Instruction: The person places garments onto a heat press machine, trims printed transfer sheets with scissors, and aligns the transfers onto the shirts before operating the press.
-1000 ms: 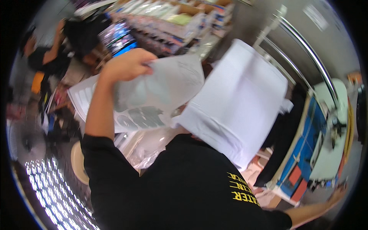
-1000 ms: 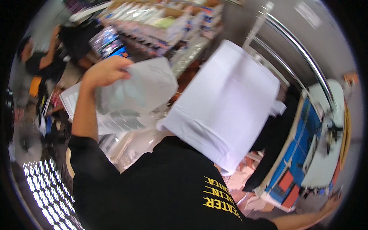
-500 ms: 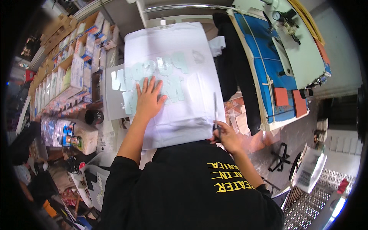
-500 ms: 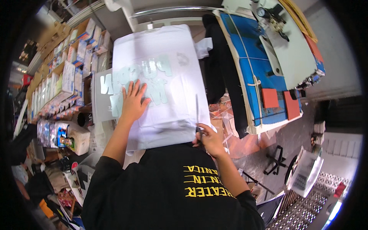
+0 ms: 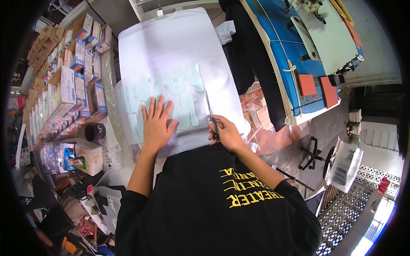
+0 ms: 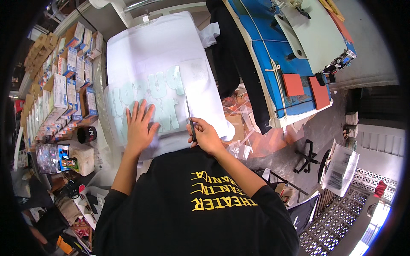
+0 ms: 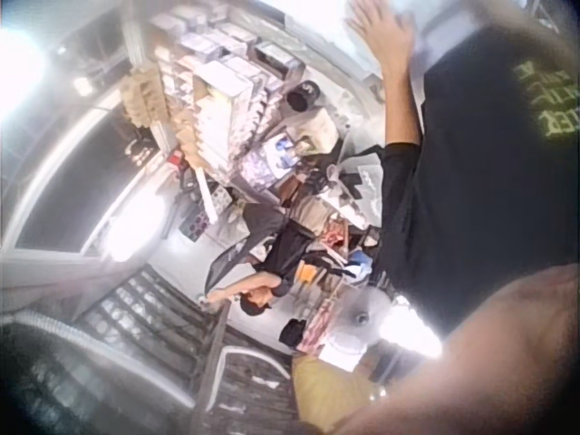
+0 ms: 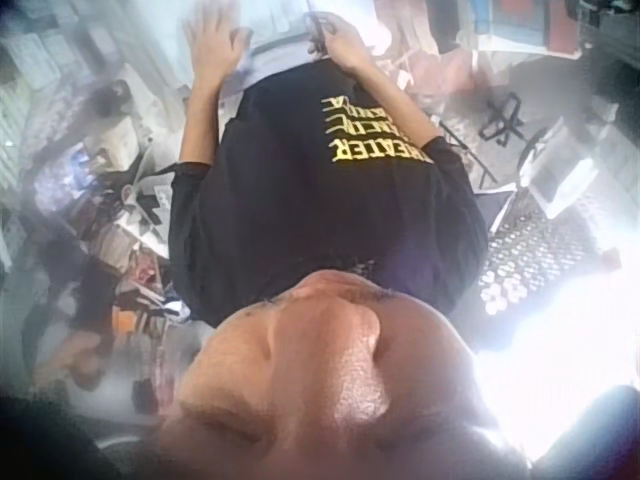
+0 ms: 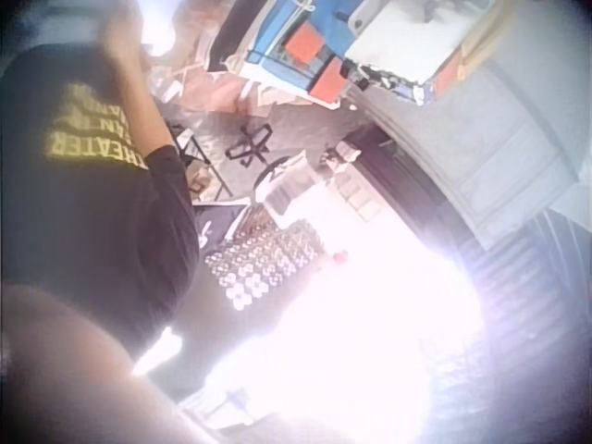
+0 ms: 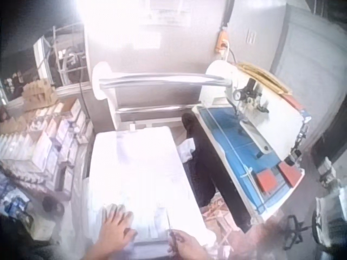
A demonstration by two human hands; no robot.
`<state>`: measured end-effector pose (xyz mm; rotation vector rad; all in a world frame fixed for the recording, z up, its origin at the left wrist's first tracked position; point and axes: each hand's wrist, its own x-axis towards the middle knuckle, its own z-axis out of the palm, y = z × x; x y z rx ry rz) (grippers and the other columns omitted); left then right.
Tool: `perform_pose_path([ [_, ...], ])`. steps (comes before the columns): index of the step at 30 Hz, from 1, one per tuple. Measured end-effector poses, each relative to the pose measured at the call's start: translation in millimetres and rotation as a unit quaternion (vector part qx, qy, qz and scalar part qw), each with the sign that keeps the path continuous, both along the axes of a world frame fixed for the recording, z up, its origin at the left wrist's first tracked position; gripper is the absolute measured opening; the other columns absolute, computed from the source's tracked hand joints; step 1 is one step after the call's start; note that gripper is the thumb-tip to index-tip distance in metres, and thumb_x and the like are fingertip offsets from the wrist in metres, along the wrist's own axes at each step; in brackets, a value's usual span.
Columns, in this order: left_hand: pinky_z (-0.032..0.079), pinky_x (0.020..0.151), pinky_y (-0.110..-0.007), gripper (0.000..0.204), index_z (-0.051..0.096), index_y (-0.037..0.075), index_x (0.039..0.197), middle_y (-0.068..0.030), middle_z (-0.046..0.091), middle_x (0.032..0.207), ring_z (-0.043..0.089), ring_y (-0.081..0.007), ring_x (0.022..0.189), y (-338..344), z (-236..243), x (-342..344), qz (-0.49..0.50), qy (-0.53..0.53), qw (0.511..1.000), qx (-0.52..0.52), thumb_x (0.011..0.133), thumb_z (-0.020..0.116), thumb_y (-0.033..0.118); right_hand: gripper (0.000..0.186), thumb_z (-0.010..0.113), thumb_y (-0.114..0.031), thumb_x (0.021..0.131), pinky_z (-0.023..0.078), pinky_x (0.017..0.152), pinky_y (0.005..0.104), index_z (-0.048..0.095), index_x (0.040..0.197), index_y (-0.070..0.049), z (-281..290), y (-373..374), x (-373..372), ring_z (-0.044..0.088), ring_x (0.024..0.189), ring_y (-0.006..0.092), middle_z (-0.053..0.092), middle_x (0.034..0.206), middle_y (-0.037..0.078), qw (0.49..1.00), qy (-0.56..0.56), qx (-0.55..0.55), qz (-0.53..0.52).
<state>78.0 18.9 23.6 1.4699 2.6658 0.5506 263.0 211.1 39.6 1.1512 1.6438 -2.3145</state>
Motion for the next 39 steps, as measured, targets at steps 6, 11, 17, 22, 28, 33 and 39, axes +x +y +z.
perform_pose_path([
  [6, 0.012, 0.115, -0.064, 0.058, 0.052, 0.010, 0.139, -0.0171, 0.038, 0.152, 0.027, -0.0422, 0.142, 2, 1, 0, 0.001, 0.000, 1.000, 0.005, 0.088, 0.063, 0.036, 0.056, 0.066, -0.029, 0.095, 0.051, 0.050, 0.0249, 0.047, 0.135, 0.006, -4, 2, 0, 0.063, 0.066, 0.0129, 0.060, 0.082, 0.006, 1.000, -0.013, 0.020, 0.007],
  [11, 0.014, 0.115, -0.064, 0.053, 0.056, 0.006, 0.132, -0.0157, 0.043, 0.146, 0.031, -0.0405, 0.141, 29, 16, 23, -0.079, -0.029, 0.995, 0.058, 0.084, 0.068, 0.024, 0.053, 0.066, -0.026, 0.095, 0.049, 0.046, 0.0244, 0.048, 0.134, 0.005, -4, -2, 3, 0.062, 0.062, 0.0118, 0.060, 0.077, 0.006, 0.999, -0.021, 0.037, 0.011],
  [17, 0.041, 0.107, -0.051, 0.033, 0.068, 0.003, 0.108, -0.0094, 0.064, 0.122, 0.057, -0.0323, 0.120, 55, -9, 41, -0.162, 0.027, 0.972, 0.167, 0.076, 0.065, 0.004, 0.051, 0.067, -0.024, 0.094, 0.047, 0.044, 0.0252, 0.050, 0.133, 0.004, 2, -3, -4, 0.061, 0.060, 0.0125, 0.059, 0.075, 0.005, 1.000, -0.013, 0.020, -0.012],
  [22, 0.048, 0.102, -0.046, 0.030, 0.068, 0.003, 0.106, -0.0090, 0.068, 0.116, 0.065, -0.0288, 0.109, 53, 10, 41, -0.144, 0.019, 0.967, 0.211, 0.076, 0.063, 0.000, 0.050, 0.069, -0.023, 0.093, 0.044, 0.042, 0.0250, 0.051, 0.130, 0.005, -1, 8, -26, 0.059, 0.057, 0.0131, 0.058, 0.075, 0.005, 0.998, 0.007, -0.019, -0.057],
  [28, 0.050, 0.099, -0.047, 0.031, 0.068, 0.003, 0.106, -0.0099, 0.068, 0.115, 0.066, -0.0288, 0.106, 46, 16, 43, -0.143, 0.002, 0.966, 0.215, 0.076, 0.062, 0.000, 0.047, 0.069, -0.023, 0.092, 0.043, 0.041, 0.0251, 0.054, 0.126, 0.005, -1, 11, -29, 0.058, 0.054, 0.0123, 0.058, 0.074, 0.005, 0.999, -0.003, 0.023, -0.040],
  [33, 0.052, 0.096, -0.046, 0.030, 0.069, 0.003, 0.105, -0.0103, 0.068, 0.115, 0.066, -0.0287, 0.106, 38, 20, 47, -0.143, -0.007, 0.962, 0.234, 0.076, 0.062, 0.000, 0.045, 0.069, -0.024, 0.092, 0.042, 0.041, 0.0247, 0.055, 0.124, 0.006, 5, 21, -51, 0.057, 0.053, 0.0115, 0.058, 0.074, 0.005, 0.998, -0.006, 0.043, -0.045],
  [39, 0.052, 0.095, -0.043, 0.030, 0.066, 0.001, 0.111, -0.0134, 0.068, 0.113, 0.067, -0.0292, 0.105, 8, 32, 64, -0.062, -0.139, 0.939, 0.308, 0.081, 0.062, -0.002, 0.034, 0.063, -0.021, 0.096, 0.043, 0.042, 0.0255, 0.058, 0.122, 0.001, 9, 26, -71, 0.058, 0.055, 0.0124, 0.059, 0.075, 0.005, 0.997, 0.003, 0.074, -0.031],
])
